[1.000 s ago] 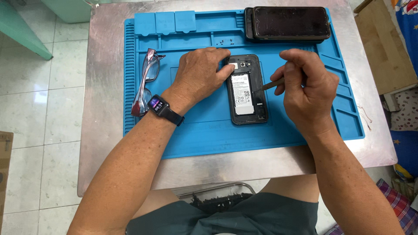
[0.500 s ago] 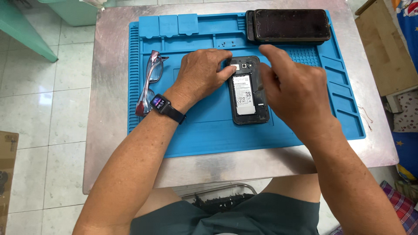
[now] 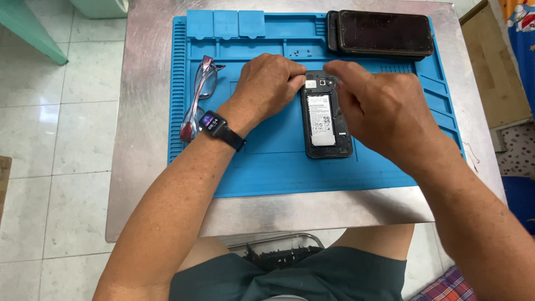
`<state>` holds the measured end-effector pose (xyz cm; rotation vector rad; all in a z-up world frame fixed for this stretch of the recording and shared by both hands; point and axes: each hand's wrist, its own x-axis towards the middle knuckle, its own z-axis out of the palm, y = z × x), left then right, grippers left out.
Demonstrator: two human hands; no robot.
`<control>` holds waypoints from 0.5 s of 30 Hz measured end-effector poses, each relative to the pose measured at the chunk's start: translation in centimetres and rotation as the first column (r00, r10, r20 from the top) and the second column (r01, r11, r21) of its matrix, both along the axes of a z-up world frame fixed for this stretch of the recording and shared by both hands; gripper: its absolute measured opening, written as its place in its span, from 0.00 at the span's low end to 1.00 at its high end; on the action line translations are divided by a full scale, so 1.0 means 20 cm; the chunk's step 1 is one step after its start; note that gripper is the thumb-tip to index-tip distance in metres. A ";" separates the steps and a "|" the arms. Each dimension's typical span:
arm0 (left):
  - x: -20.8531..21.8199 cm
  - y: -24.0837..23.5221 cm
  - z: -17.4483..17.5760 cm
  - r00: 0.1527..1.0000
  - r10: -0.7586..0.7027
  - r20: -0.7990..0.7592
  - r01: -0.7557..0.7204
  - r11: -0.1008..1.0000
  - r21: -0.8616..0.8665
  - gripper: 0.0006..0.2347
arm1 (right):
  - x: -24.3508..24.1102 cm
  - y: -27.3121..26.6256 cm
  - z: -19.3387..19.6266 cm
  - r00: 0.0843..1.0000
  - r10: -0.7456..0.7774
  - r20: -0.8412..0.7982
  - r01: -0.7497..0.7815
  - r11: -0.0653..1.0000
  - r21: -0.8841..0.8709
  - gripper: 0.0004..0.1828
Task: The person uses a small screwdriver to remove screws from the back of a smartphone placed on a blue work mat. They repeatedly pick up screws, place them on the mat, and continue unscrewing the device. The phone remains open with the battery exposed throughout the clip.
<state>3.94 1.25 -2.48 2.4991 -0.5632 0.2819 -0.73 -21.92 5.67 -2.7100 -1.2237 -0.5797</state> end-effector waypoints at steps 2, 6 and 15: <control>-0.01 0.00 0.00 1.000 0.006 -0.009 -0.006 1.000 -0.007 0.15 | -0.01 0.00 0.04 0.998 -0.017 -0.066 0.017 1.000 -0.013 0.19; 0.00 0.00 0.00 0.996 -0.041 0.078 0.041 0.999 -0.008 0.11 | -0.04 -0.03 0.10 0.977 0.014 -0.215 -0.026 0.998 -0.056 0.33; 0.00 0.02 0.01 0.999 -0.016 -0.031 0.015 1.000 -0.023 0.14 | 0.04 -0.06 0.02 0.990 0.082 -0.118 -0.050 0.967 0.249 0.22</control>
